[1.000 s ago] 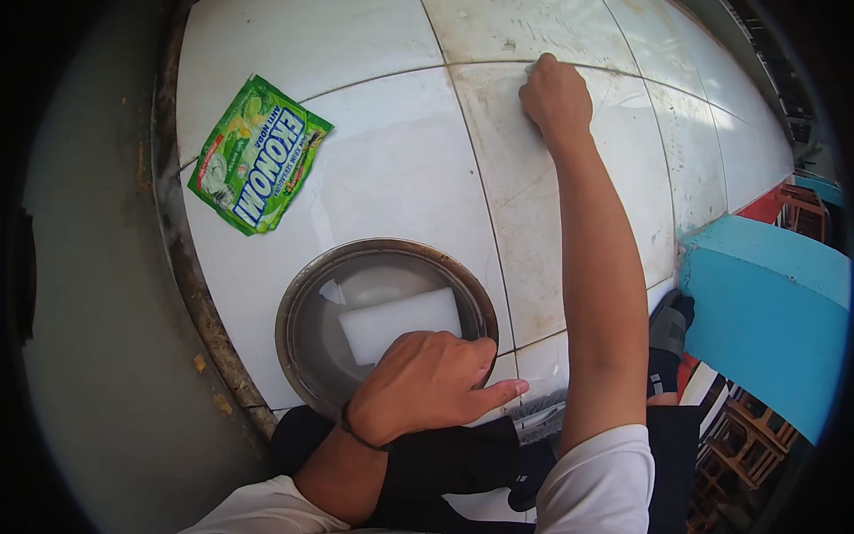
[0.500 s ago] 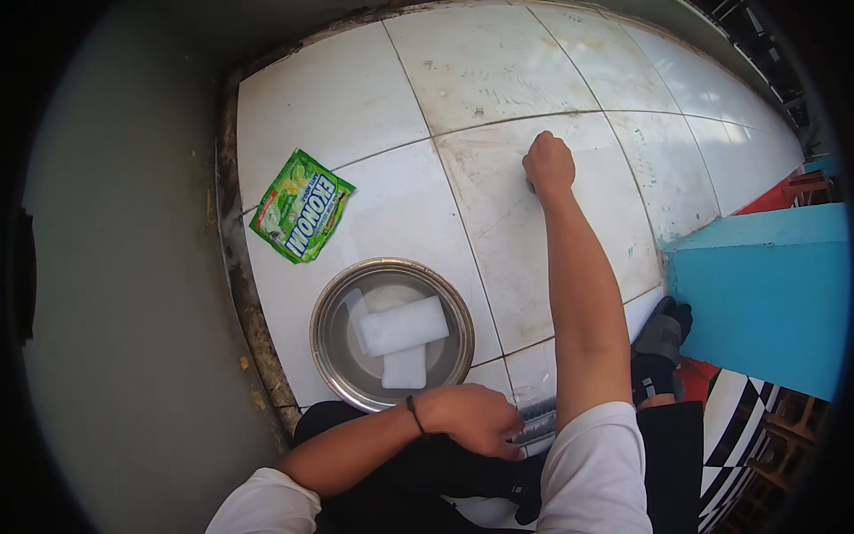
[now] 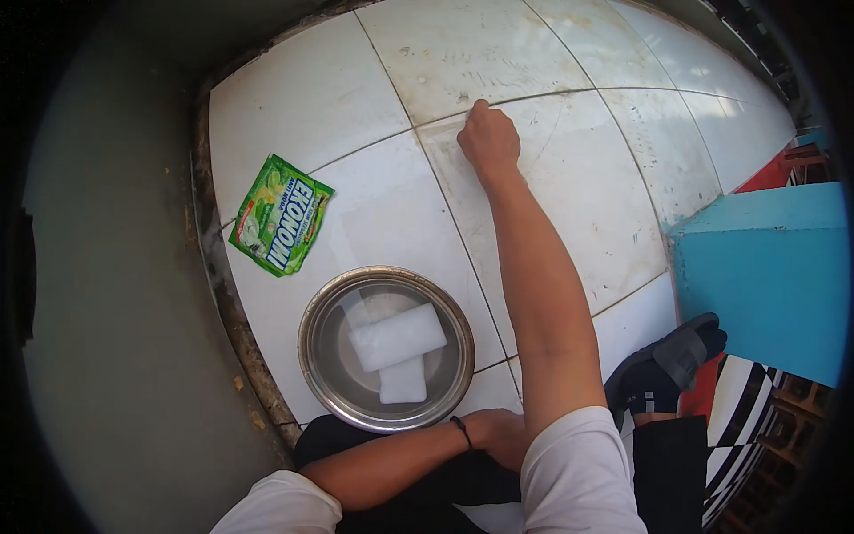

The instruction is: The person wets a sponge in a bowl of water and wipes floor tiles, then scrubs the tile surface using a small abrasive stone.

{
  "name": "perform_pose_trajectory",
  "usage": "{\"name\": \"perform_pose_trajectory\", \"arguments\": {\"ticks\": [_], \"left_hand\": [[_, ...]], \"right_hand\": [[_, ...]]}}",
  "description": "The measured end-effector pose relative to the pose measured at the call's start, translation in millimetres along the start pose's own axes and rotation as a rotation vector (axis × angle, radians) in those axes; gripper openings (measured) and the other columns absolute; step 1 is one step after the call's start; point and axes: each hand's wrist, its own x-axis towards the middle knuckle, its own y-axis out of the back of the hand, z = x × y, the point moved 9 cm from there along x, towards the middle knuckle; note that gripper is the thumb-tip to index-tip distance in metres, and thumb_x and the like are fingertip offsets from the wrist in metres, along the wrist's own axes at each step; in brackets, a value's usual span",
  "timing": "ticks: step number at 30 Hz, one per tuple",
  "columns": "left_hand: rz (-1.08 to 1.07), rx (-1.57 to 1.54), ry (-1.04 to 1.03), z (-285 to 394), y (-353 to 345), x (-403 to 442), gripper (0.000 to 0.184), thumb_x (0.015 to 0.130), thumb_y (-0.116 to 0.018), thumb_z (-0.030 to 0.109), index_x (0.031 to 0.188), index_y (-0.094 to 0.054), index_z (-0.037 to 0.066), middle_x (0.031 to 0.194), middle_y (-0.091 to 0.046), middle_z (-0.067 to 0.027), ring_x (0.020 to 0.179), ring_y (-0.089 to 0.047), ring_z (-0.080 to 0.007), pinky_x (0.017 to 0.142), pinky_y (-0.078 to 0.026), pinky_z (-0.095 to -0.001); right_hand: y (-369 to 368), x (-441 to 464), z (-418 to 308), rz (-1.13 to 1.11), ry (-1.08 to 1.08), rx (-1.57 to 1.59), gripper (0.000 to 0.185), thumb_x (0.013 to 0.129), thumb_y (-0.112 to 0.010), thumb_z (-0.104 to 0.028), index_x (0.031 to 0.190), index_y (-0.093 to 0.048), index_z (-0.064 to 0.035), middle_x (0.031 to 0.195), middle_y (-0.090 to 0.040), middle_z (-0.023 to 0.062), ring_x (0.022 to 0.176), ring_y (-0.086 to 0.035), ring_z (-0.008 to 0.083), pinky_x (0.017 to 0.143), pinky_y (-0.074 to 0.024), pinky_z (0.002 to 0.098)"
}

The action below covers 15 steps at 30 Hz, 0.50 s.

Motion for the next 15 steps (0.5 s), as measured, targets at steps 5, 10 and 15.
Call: {"name": "perform_pose_trajectory", "arguments": {"ticks": [5,10,15], "left_hand": [[0.078,0.065,-0.178,16.3,14.0,1.5,0.069,0.084,-0.063,0.054,0.133,-0.056,0.005,0.117,-0.069,-0.0201,0.105,-0.066,-0.036,0.094,-0.05,-0.0452],[-0.169,0.14,0.179,0.0,12.9,1.0,0.063,0.088,-0.061,0.05,0.134,-0.056,0.007,0.127,-0.064,-0.0193,0.116,-0.061,-0.0326,0.1,-0.046,-0.0426],[-0.139,0.588,-0.21,2.3,-5.2,11.6,0.054,0.092,-0.059,0.036,0.138,-0.053,0.007,0.141,-0.053,-0.021,0.13,-0.051,-0.0307,0.11,-0.04,-0.0379]], "right_hand": [[-27.5,-26.5,-65.0,-0.055,0.215,0.036,0.012,0.082,-0.056,-0.006,0.09,-0.059,0.002,0.079,-0.067,0.0256,0.076,-0.069,0.0424,0.066,-0.0557,0.0502],[-10.0,-14.1,-30.2,-0.024,0.127,0.015,0.012,0.081,-0.058,-0.008,0.088,-0.06,0.0014,0.08,-0.068,0.0257,0.078,-0.069,0.0431,0.068,-0.0554,0.0507],[-3.9,-4.0,-13.1,0.043,-0.011,-0.019,0.017,0.082,-0.059,-0.011,0.093,-0.063,0.0017,0.085,-0.07,0.0263,0.08,-0.07,0.043,0.07,-0.0566,0.0498]]}}
